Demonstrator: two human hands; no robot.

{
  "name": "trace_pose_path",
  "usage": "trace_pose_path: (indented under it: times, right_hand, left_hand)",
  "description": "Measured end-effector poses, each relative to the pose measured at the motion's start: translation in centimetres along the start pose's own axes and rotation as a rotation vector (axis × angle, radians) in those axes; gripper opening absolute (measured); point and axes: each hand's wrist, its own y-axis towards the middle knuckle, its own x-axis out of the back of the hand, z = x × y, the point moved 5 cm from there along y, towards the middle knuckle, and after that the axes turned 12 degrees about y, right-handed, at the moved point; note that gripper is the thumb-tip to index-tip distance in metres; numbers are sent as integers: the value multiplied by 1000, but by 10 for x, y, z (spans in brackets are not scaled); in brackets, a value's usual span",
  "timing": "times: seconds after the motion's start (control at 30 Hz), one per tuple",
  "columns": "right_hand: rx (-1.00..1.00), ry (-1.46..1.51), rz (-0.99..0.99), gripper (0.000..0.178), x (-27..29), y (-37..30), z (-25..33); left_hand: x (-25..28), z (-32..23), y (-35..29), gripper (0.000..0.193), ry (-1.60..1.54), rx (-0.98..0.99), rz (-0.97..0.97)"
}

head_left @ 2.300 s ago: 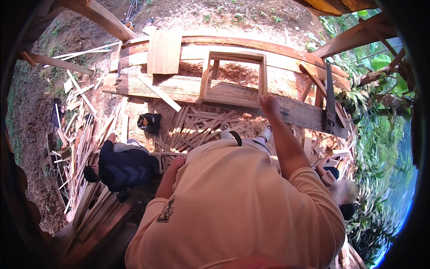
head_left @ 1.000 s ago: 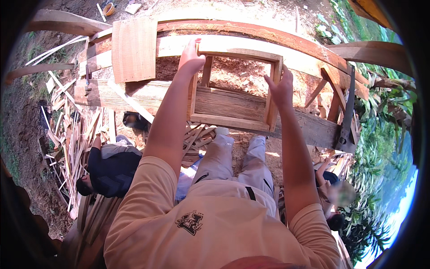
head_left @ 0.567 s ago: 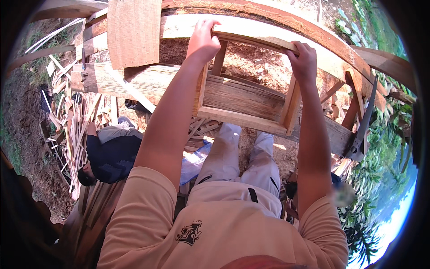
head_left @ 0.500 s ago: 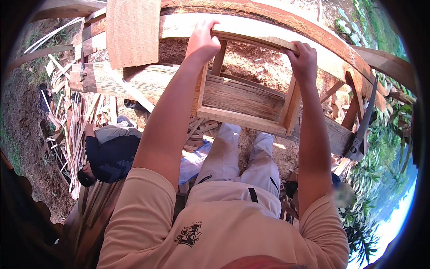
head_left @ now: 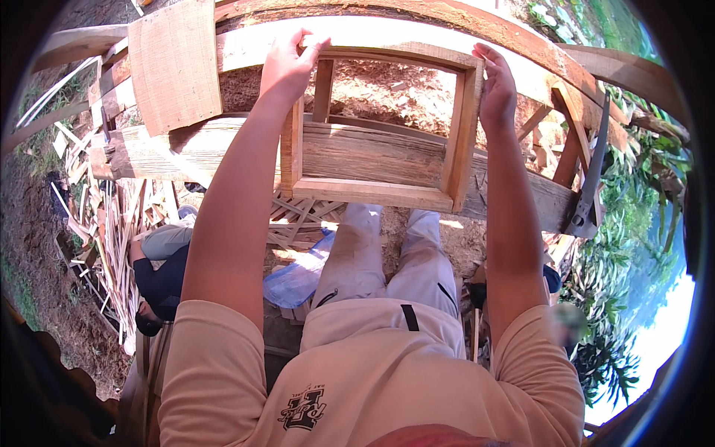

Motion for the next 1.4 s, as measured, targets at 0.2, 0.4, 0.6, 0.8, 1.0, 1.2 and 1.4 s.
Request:
trace_pose_path:
  times: [0.2,0.4,0.6,0.8,1.0,1.2,1.4]
  right_hand:
    - [-212,50,-20,32,3,-10,-15]
    - [-174,89,14,22,11,-10,-26]
    - [-159,156,23,22,10,-11,-20]
    - [-75,23,-15,22,2,-6,-17]
    - [-26,54,-51,20,5,-7,-23]
    - [163,-697,-106,62,6,-25,8]
    - [-101,-997,-16,47,-3,-73,12]
  left_hand:
    - [-7,9,2,37,-53,-1,-24]
    - [-14,23,11,42,-48,-11,-10]
    - [-13,13,9,34,-112,42,22]
    - [-10,14,8,26,-130,5,7]
    - [-10,12,7,30,-168,46,33]
    - [-9,17,6,32,-151,27,39]
    - [-7,19,8,48,15,1,5]
